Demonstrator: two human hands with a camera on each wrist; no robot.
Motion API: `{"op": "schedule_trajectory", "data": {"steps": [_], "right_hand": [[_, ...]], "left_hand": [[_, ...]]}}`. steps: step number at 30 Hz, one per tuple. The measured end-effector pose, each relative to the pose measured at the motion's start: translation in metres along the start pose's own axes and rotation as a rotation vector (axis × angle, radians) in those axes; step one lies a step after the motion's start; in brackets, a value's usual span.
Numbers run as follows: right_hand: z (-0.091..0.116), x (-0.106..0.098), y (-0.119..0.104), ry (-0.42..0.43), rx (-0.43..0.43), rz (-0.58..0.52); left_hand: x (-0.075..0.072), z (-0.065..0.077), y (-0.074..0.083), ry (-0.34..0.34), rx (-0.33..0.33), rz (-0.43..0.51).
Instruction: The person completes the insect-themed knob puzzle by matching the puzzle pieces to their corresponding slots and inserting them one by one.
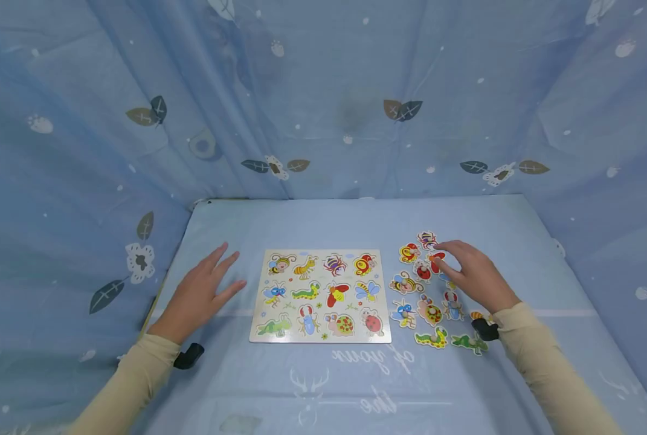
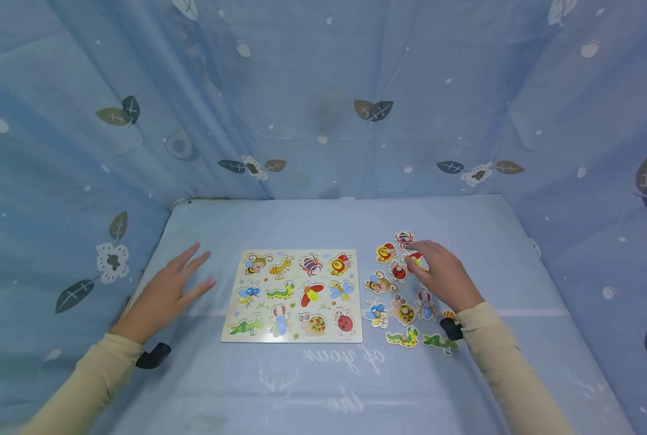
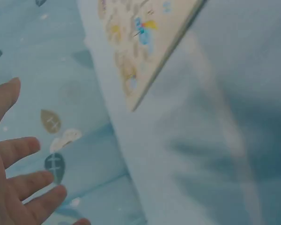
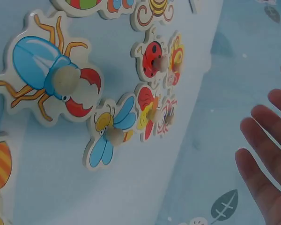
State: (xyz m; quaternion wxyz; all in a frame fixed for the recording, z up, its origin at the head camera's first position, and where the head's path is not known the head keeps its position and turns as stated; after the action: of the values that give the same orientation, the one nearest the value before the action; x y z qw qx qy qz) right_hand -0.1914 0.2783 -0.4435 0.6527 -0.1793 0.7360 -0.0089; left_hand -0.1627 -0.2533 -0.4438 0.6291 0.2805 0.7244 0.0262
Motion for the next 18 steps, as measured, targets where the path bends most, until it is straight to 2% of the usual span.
{"op": "schedule_trajectory", "data": {"steps": [10,13,18], "right_hand": [[-0.037,0.019,-0.006,-0.104,-0.031,-0.047],[-0.048,0.028,-0.008,-0.132,-0.051,-0.026],[-0.062,0.043,-0.006,-0.179,-0.069,0.017]], "left_hand": [[0.057,0.025,0.011,-0.180,-0.010,0.040],[0.066,0.029,0.014,-0.210,-0.017,0.027],[0.070,0.033,0.017,-0.255,-0.039,0.027]]}}
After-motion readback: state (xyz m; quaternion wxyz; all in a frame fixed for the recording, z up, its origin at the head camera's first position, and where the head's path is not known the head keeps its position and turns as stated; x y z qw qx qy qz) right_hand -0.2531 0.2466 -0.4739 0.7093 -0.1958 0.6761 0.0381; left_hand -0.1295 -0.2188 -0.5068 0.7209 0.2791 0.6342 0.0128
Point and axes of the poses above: each hand's wrist, its own z-axis away from the middle knuckle, its own x-axis out of the palm, y = z × x, the point moved 3 cm from there along -z, towards the middle knuckle, and after that the axes turned 9 degrees about z, right-handed, at the moved point
